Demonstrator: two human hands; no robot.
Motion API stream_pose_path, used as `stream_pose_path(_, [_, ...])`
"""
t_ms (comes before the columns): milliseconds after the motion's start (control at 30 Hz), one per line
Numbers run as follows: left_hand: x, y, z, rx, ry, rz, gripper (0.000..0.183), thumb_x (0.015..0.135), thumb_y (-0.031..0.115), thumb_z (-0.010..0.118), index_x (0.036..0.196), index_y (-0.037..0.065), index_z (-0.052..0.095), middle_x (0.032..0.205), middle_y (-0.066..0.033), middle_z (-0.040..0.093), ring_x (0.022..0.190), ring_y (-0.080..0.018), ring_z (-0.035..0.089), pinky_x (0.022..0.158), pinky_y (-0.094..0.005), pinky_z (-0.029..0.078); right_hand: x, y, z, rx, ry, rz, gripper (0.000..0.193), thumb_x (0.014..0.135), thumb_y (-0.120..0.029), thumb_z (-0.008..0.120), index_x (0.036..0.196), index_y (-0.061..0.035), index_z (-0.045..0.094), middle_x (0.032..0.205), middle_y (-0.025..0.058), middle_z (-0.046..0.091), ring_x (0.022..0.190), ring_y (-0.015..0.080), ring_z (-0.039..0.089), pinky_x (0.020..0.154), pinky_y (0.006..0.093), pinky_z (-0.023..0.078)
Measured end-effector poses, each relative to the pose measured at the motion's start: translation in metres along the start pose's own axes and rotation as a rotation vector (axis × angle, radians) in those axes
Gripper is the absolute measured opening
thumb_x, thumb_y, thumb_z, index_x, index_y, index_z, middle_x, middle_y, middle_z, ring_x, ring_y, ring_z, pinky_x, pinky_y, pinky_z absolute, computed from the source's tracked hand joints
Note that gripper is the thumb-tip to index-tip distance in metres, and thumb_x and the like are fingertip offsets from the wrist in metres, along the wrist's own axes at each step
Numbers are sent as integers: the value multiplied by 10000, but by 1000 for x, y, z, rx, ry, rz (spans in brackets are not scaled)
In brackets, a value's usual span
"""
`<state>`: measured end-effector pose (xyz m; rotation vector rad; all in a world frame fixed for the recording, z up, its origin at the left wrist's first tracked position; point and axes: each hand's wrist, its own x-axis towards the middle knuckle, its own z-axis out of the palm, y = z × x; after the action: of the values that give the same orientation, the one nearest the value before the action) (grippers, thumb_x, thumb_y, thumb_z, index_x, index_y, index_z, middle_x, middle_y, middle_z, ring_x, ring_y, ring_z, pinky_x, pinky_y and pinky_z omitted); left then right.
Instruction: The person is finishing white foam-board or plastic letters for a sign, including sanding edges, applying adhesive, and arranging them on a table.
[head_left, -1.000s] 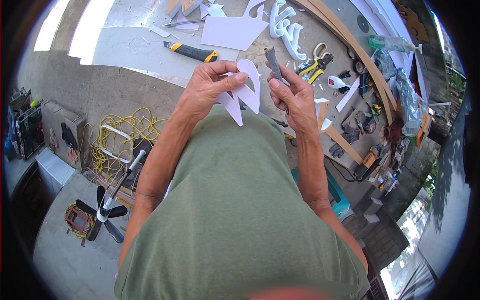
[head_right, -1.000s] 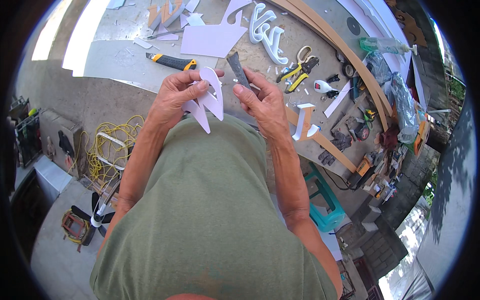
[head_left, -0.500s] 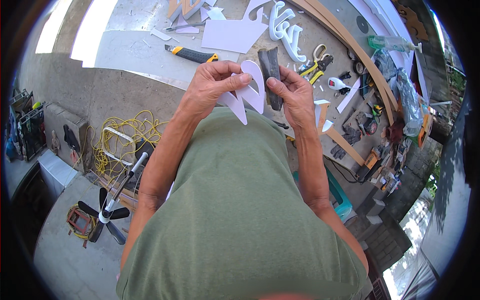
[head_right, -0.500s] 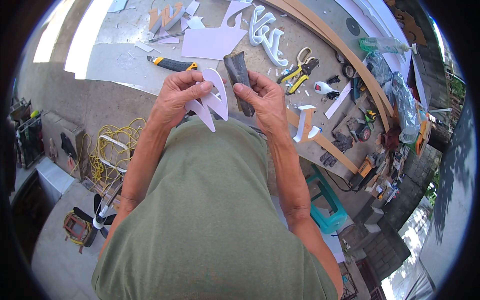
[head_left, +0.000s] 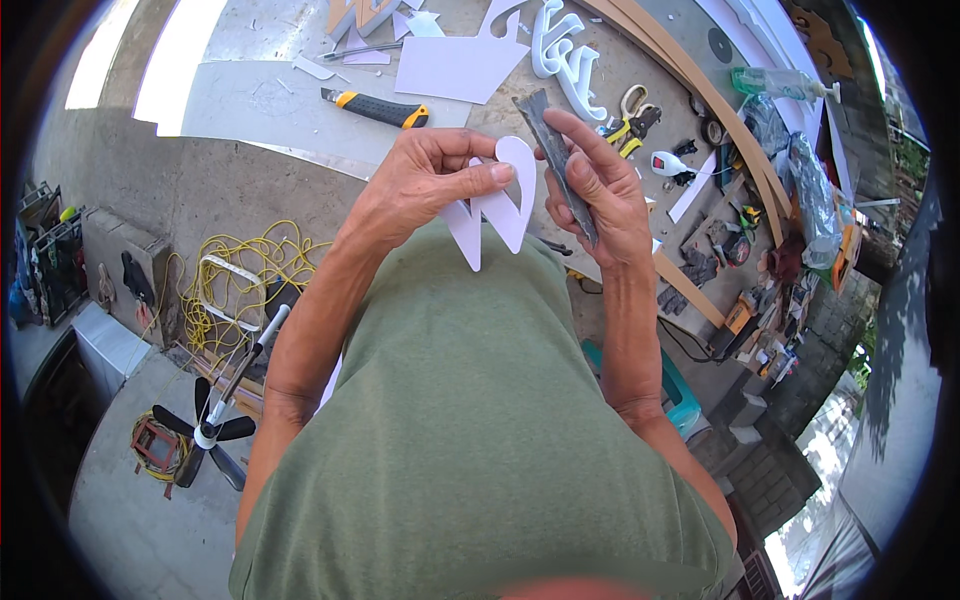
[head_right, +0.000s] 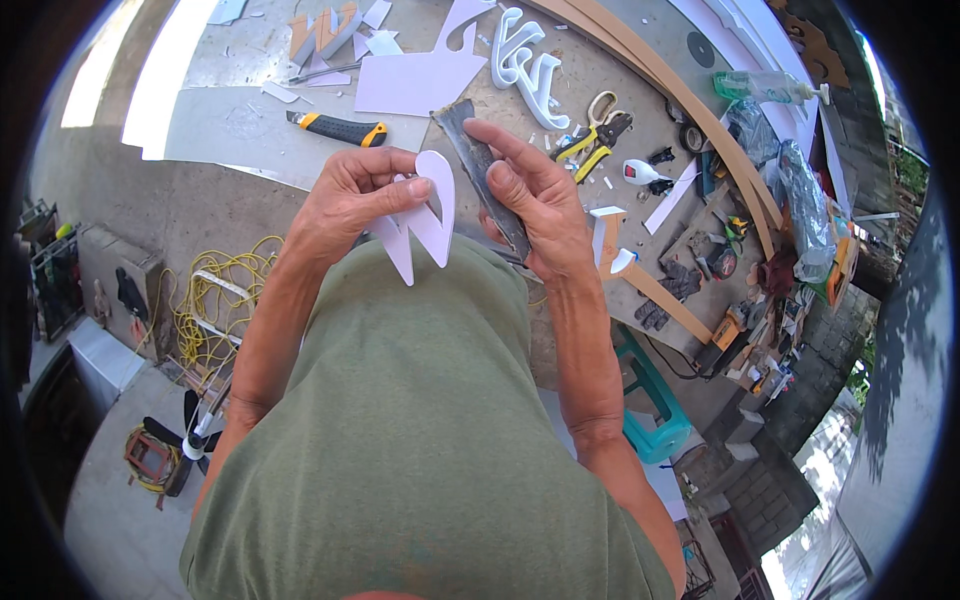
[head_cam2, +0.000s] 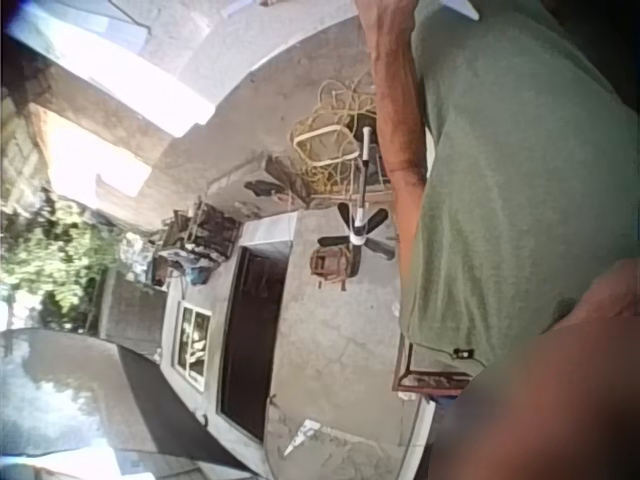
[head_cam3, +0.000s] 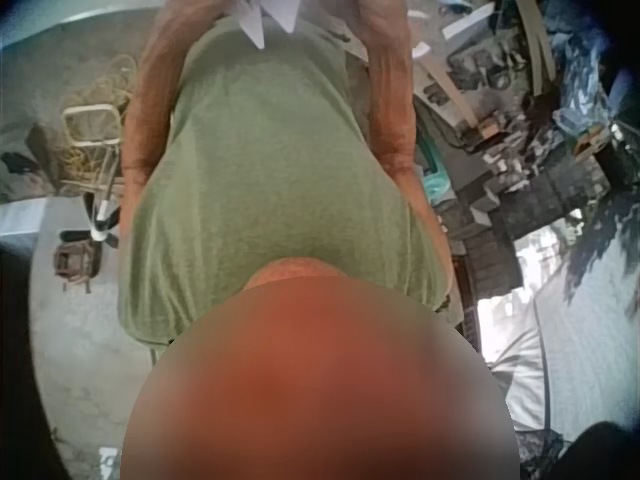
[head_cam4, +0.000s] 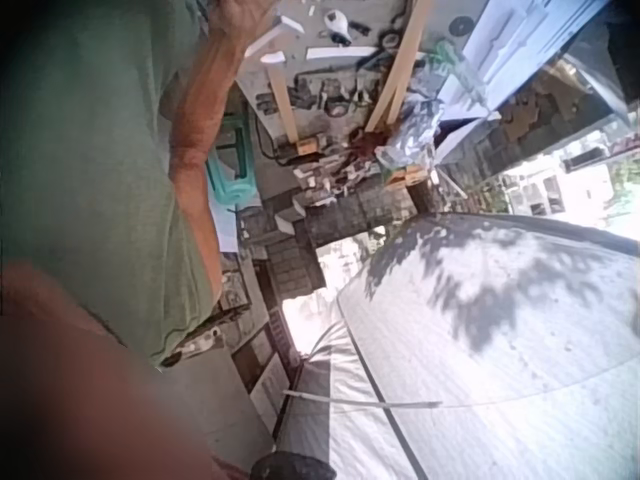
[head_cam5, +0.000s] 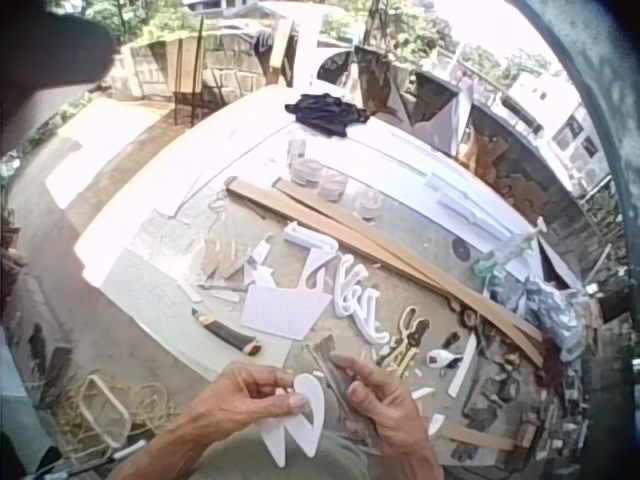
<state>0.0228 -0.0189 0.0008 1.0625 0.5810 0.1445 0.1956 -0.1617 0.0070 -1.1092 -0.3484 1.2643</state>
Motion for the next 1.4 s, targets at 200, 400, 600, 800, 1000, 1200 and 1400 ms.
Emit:
stream_pose_path(200, [3,-2,-4,-7,-9,-42,294,856,226,741,1032,-7,709,822,-68,732,715,-100,666,640,-231,496,0,4,1,68,-234,183,774,827,-299,794,1424,10,411,1081,76,569,596,53,510,448,168,370])
stream_pose_path(400, [4,-2,-5,-22,-21,-117,284,859,185,725,1054,-20,692,855,-86,728,777,-134,689,717,-263,523,2,0,-1,-68,-275,177,704,877,-159,676,1455,40,328,1171,164,579,825,175,650,510,249,563])
stream_pose_path(600, [4,2,-4,-7,-19,-122,340,857,200,731,1099,-31,670,848,-99,729,738,-139,688,684,-266,527,3,-13,-15,90,-257,234,649,913,-162,625,1438,80,330,1224,224,565,805,238,686,511,324,607])
stream_pose_path(800, [7,-5,-6,18,27,-160,330,865,223,725,1082,-20,676,853,-92,727,751,-129,677,667,-253,512,4,7,-24,45,-220,164,640,872,-110,683,1404,94,391,1115,177,588,732,221,674,506,312,593])
stream_pose_path(1000, [7,-7,-7,16,24,-176,319,873,233,723,1071,-13,679,846,-84,725,749,-116,667,651,-245,495,6,16,-29,-187,-36,97,690,854,-66,675,1442,74,342,987,174,608,688,195,639,457,283,557])
stream_pose_path(1200, [7,-6,-5,36,48,-169,334,882,251,723,1079,-15,678,823,-76,724,721,-107,656,628,-241,486,0,8,-28,-242,33,146,602,877,-51,651,1387,78,358,919,128,605,457,90,509,355,240,426])
stream_pose_path(1400, [6,-9,-5,48,51,-169,319,889,260,720,1055,-12,692,823,-74,724,693,-99,644,601,-237,480,-5,13,-16,-92,63,136,567,856,-33,673,1348,85,416,874,104,610,389,49,425,334,224,362])
